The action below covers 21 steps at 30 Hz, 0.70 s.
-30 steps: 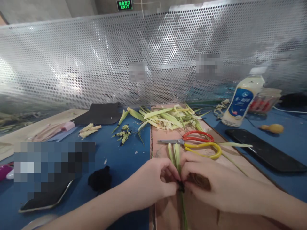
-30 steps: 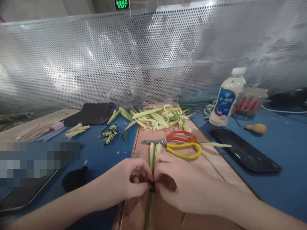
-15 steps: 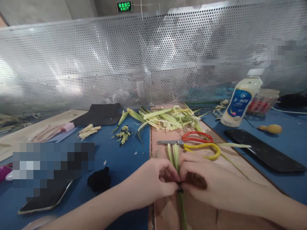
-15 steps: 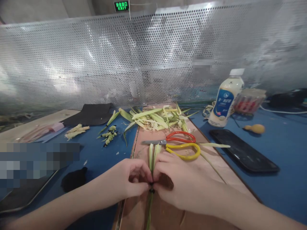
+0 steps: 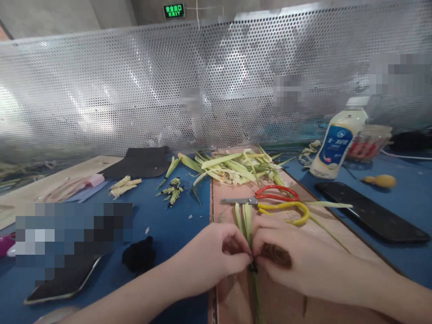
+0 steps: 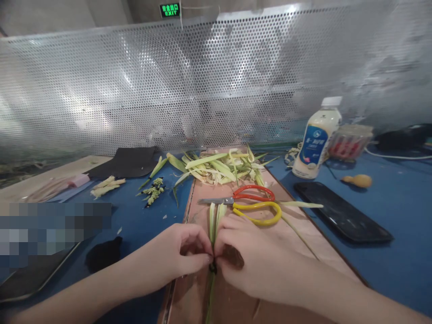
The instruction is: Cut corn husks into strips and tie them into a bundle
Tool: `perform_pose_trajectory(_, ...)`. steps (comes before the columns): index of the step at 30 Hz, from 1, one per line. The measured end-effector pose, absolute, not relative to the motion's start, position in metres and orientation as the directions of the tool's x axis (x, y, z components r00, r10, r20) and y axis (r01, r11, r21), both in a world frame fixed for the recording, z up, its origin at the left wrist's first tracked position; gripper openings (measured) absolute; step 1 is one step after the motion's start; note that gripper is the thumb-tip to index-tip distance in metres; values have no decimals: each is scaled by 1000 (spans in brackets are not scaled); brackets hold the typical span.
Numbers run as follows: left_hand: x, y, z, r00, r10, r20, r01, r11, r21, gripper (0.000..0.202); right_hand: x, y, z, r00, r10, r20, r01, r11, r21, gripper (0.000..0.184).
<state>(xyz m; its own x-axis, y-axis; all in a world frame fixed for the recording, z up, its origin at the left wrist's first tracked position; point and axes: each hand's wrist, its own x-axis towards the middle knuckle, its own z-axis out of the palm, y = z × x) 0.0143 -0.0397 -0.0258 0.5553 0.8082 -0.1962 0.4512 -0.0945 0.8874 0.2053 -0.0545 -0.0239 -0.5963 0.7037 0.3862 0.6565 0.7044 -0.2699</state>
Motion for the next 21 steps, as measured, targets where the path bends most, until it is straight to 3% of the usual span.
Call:
perform_pose_trajectory(3, 14, -39, -26, 549, 811, -200, 461, -95, 882, 8, 206, -55, -25, -589, 739, 329, 671, 673, -312, 14)
perform_pose_trajectory(16, 14, -37, -33, 546, 819, -176, 422, -87, 903, 8, 205, -57, -24, -579, 755, 308, 674, 656, -340, 13)
perform_pose_trajectory(21, 14, -36, -35, 544, 820, -179, 411, -75, 909, 7, 203, -58, -22, -591, 747, 305, 685, 664, -300, 13)
